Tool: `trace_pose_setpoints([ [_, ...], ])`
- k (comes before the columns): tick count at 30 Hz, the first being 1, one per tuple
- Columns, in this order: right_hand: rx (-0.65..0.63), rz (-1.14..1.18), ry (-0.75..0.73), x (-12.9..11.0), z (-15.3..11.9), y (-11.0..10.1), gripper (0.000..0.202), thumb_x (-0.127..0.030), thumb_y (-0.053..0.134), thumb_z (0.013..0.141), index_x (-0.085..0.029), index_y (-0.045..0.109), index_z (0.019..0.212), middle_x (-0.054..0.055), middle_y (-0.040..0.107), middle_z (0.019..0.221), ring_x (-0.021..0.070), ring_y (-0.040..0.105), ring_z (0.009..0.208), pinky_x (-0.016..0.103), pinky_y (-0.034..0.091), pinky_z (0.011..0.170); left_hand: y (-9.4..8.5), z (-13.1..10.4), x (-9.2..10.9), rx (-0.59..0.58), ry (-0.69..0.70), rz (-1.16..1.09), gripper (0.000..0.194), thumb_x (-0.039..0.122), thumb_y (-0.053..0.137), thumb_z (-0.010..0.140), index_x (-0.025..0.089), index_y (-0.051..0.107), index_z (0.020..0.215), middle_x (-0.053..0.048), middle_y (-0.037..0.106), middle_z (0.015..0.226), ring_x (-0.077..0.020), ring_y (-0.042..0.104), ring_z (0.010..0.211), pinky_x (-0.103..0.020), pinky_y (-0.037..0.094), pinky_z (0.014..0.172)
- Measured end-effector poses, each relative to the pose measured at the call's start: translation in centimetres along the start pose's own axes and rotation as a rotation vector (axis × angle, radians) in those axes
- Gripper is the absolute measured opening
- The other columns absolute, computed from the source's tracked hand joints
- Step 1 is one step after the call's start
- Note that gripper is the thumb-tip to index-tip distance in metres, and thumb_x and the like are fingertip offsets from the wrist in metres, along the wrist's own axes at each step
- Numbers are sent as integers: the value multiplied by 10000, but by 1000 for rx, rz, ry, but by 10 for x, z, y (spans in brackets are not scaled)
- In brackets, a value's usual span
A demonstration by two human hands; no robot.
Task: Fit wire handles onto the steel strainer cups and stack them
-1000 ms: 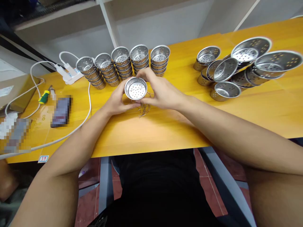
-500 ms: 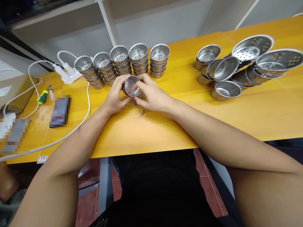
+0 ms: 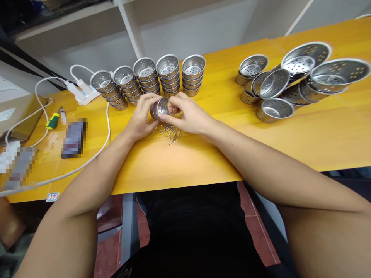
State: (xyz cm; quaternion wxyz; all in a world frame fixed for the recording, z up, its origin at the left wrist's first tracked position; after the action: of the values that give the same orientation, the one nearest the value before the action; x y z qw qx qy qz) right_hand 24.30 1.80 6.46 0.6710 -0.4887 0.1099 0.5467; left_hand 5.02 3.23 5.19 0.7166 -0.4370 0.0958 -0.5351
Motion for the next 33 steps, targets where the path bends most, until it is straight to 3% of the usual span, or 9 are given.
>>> trace_pose_setpoints([
  [6, 28, 75, 57, 4, 0, 0, 533, -762, 864, 954, -261, 683, 935, 98, 696, 1030, 299, 655, 1015, 520, 627, 961, -2, 0, 0, 25, 23, 54, 608, 630, 596, 1156, 355, 479, 1685, -157, 600, 1610, -359, 614, 1608, -673, 557, 1380],
  [14, 32, 137, 36, 2, -1, -1, 611, -865, 898, 881, -270, 761, 904, 107, 737, 1103, 328, 698, 1104, 571, 610, 1085, -4, -1, -8, 34, -22, 27, 643, 660, 656, 1124, 346, 490, 1660, -155, 596, 1621, -374, 593, 1628, -686, 528, 1393],
  [18, -15, 176, -8, -1, -1, -2, 624, -889, 905, 860, -281, 780, 933, 113, 750, 1173, 357, 697, 1206, 607, 581, 1188, -6, -6, -29, 67, -64, -31, 782, 774, 703, 1057, 313, 489, 1651, -161, 610, 1625, -369, 611, 1609, -604, 549, 1382],
  [23, -44, -40, 63, 34, -5, -10, 618, -887, 868, 896, -281, 791, 992, 138, 704, 1223, 397, 699, 1215, 675, 591, 1181, -7, -14, -55, 89, -219, -14, 966, 876, 733, 979, 264, 450, 1672, -188, 647, 1654, -373, 665, 1560, -553, 584, 1333],
  [25, -102, -106, 64, 43, -6, -8, 637, -892, 854, 899, -270, 801, 1029, 146, 701, 1199, 410, 717, 1179, 706, 598, 1169, -7, -14, -52, 85, -226, -22, 992, 890, 727, 975, 242, 463, 1678, -197, 664, 1657, -371, 685, 1553, -544, 600, 1315],
  [27, -120, -119, 53, 41, -7, -6, 702, -899, 834, 908, -262, 819, 1203, 160, 723, 1266, 422, 730, 1198, 711, 607, 1168, -4, -12, -42, 43, -206, -42, 999, 887, 744, 968, 223, 502, 1674, -202, 683, 1665, -370, 698, 1560, -532, 606, 1318],
  [30, -104, -63, 17, 24, -7, -2, 951, -909, 828, 907, -276, 692, 1603, 185, 691, 1549, 450, 702, 1375, 687, 613, 1199, 2, -8, -20, -44, -145, -73, 969, 862, 746, 988, 201, 551, 1669, -208, 705, 1675, -369, 708, 1579, -520, 594, 1347],
  [33, -95, -61, -35, 4, -6, 2, 991, -906, 810, 926, -290, 644, 1684, 172, 691, 1593, 464, 669, 1463, 692, 573, 1264, 7, -5, -4, -98, -103, -94, 952, 854, 706, 1020, 191, 553, 1686, -203, 704, 1694, -358, 709, 1593, -503, 592, 1354],
])
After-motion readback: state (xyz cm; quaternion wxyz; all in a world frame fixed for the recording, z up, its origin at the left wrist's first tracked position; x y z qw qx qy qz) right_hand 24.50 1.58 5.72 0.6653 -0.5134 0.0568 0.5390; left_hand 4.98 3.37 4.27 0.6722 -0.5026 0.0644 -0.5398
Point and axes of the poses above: each hand's wrist, its own z-axis towards the middle knuckle, its own y-axis out of the palm, x = y × z, the point moved 7 cm from there along z, towards the middle knuckle
